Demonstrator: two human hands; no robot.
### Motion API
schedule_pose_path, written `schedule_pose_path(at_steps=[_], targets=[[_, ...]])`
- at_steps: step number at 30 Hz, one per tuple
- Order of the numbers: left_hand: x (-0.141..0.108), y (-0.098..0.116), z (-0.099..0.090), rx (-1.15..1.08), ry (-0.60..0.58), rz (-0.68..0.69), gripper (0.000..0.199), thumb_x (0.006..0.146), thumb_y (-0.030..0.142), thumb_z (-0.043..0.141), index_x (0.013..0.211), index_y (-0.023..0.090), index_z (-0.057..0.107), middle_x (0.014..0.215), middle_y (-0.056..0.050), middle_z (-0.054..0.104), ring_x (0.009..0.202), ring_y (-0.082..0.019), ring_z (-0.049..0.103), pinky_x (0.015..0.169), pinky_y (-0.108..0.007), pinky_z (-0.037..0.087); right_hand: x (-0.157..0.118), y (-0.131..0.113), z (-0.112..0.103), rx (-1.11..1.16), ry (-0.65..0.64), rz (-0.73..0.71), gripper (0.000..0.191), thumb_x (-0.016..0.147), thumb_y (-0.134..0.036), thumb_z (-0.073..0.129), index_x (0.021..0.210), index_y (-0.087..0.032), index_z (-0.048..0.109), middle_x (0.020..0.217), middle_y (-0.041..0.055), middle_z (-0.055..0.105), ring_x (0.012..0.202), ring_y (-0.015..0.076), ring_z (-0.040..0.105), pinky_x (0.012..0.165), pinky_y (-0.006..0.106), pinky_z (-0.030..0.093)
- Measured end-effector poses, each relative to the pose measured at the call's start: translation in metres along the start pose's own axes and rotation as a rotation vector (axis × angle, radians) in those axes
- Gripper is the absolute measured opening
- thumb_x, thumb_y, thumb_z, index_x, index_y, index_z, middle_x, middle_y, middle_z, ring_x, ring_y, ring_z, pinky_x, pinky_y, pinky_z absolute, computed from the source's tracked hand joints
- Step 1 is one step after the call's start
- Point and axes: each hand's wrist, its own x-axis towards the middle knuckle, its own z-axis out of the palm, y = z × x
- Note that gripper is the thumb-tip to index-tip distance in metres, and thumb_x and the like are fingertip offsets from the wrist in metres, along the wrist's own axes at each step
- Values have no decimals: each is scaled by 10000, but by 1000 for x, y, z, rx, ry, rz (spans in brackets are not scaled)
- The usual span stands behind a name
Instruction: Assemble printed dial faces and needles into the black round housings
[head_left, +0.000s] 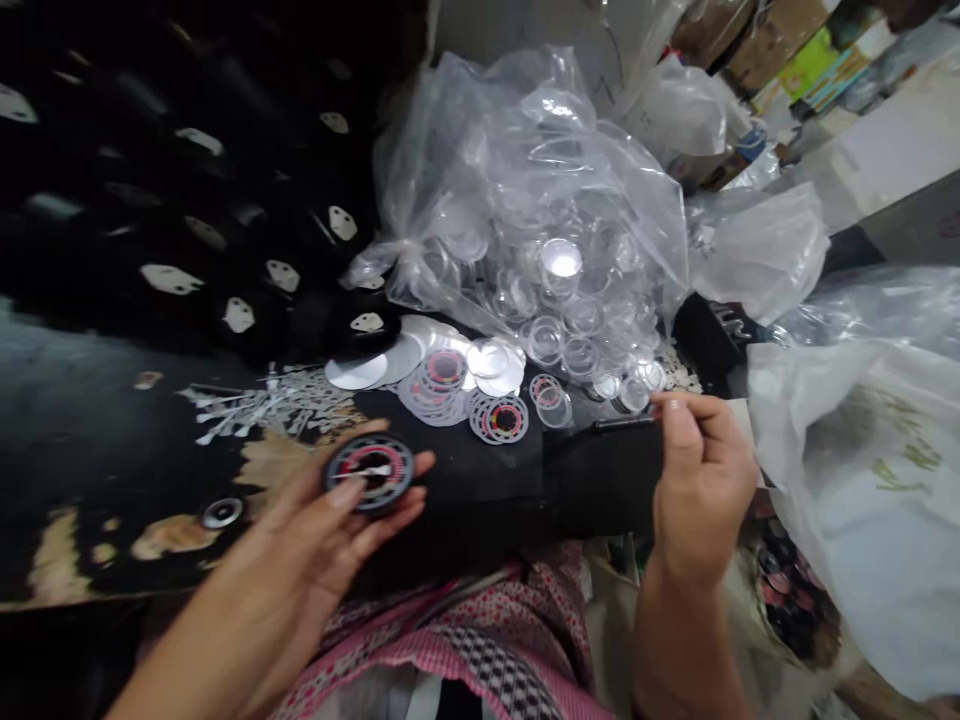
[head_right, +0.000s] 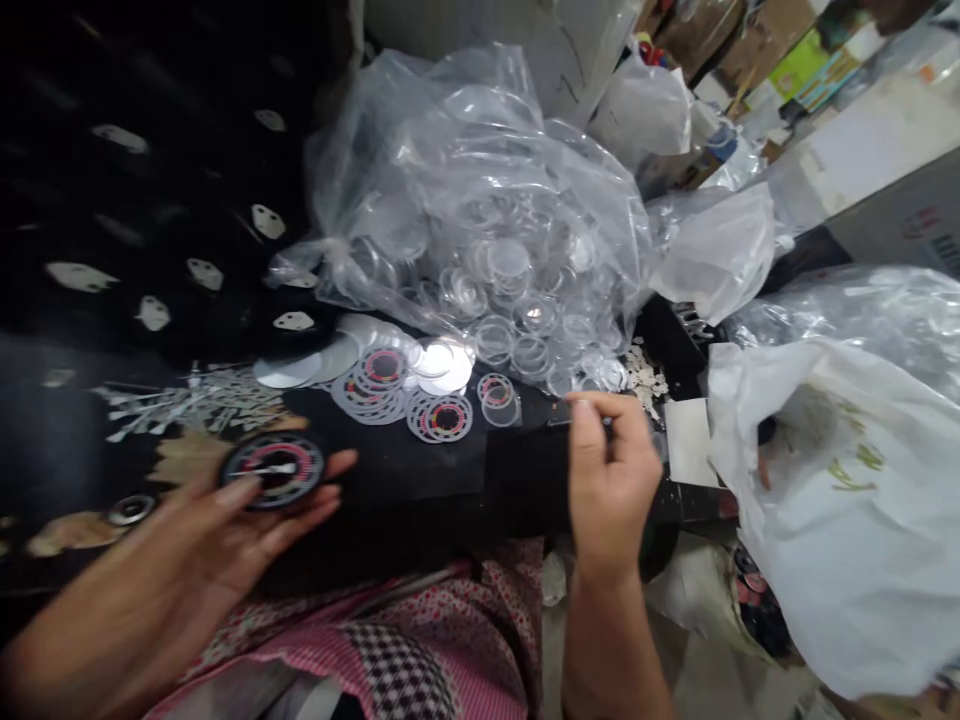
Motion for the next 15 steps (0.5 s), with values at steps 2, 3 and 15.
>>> schedule_pose_path(at_steps=[2, 3, 15], targets=[[1, -8, 7, -71, -110, -139, 345, 835, 384, 742, 1130, 204, 720, 1131, -117, 763, 1061, -301, 715, 857, -375, 630, 11, 31, -4, 70, -22, 82, 192, 958, -328, 553, 1001, -199, 689, 985, 32, 694, 933, 173, 632, 872, 331, 460], [1, -12, 9, -103, -154, -208, 330, 869, 396, 711, 1114, 175, 726, 1123, -134, 765, 1050, -294, 721, 887, -382, 619, 14, 44, -1, 157, -42, 116, 180, 934, -303, 561, 998, -191, 687, 970, 34, 693, 910, 173, 637, 872, 340, 465], [5, -19, 18, -145, -284, -285, 297, 812, 382, 791, 1051, 208, 758, 1148, -86, 762, 1035, -241, 724, 932, -344, 578, -33, -42, 61, 743, -622, -130, 218, 927, -193, 384, 815, -230, 567, 691, -4, 510, 605, 138, 523, 613, 320, 493]])
